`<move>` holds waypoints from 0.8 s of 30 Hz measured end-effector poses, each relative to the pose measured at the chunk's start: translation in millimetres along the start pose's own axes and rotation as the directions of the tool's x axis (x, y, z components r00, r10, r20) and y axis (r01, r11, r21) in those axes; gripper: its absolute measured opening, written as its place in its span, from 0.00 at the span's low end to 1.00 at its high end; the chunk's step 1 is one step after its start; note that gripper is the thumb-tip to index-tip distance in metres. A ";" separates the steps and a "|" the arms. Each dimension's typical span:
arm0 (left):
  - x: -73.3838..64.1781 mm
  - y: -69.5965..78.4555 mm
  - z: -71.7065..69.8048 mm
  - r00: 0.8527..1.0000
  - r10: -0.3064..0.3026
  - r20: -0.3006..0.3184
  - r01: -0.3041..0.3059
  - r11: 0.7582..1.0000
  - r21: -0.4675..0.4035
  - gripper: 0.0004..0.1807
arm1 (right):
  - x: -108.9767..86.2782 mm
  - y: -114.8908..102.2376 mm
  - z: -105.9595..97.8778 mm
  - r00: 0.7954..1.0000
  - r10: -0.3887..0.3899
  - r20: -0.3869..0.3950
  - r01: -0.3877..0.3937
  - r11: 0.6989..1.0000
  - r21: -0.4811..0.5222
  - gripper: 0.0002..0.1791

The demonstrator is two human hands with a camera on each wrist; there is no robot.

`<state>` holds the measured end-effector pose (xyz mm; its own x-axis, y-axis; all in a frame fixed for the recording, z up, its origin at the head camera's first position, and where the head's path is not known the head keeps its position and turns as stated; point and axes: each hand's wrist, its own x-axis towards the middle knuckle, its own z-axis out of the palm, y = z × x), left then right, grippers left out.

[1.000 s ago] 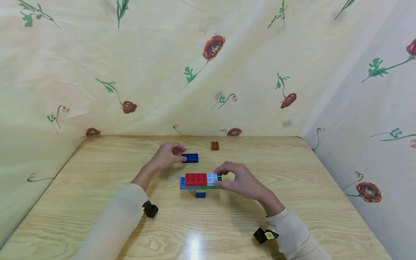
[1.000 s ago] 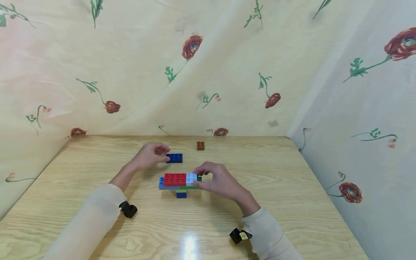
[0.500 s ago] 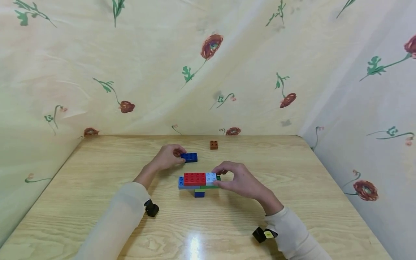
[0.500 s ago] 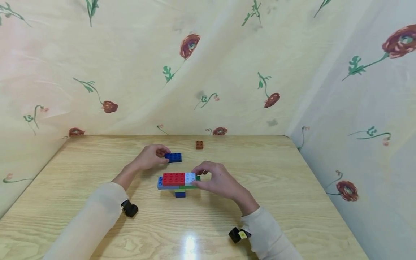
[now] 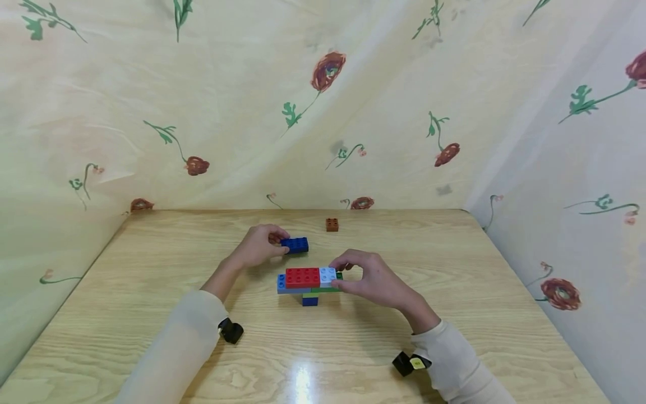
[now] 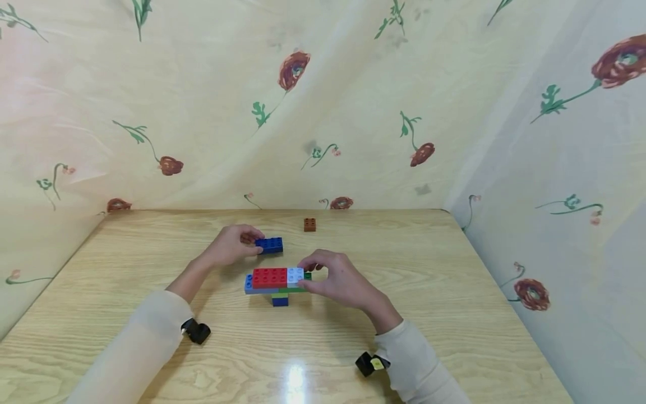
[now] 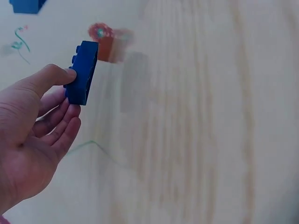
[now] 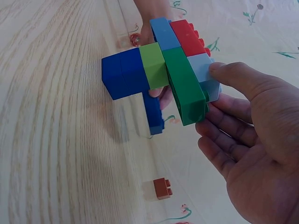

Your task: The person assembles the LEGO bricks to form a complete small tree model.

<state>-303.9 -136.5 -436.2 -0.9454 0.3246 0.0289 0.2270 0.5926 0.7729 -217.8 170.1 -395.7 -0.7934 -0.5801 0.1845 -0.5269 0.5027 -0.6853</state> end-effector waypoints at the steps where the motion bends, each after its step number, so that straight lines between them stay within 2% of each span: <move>1: -2.0 2.6 -0.8 1.000 0.006 -0.002 -0.006 1.000 -0.001 0.17 | -0.1 0.0 -0.1 1.000 -0.001 -0.001 0.001 1.000 0.000 0.16; 5: -14.7 16.4 -5.5 0.998 0.058 -0.035 -0.058 0.998 -0.015 0.18 | -0.6 0.1 -0.3 1.000 -0.004 -0.007 0.004 1.000 -0.003 0.16; 10: -34.1 28.0 -7.6 0.984 0.148 -0.100 -0.152 0.988 -0.032 0.17 | -0.5 -0.5 0.0 1.000 -0.015 -0.010 0.015 1.000 -0.016 0.16; 13: -45.6 34.2 -8.5 0.978 0.171 -0.119 -0.178 0.983 -0.044 0.16 | 0.7 -2.2 0.7 1.000 -0.017 -0.004 0.017 1.000 -0.019 0.16; 24: -80.2 66.4 -10.9 0.962 0.260 -0.086 -0.261 0.965 0.002 0.16 | -0.9 -3.7 1.9 1.000 -0.016 -0.010 0.016 0.999 -0.037 0.16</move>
<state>-215.6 -131.3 -380.3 -0.8703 0.4027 0.2834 0.4662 0.4888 0.7374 -214.5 167.5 -394.7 -0.7875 -0.5820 0.2026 -0.5505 0.5166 -0.6558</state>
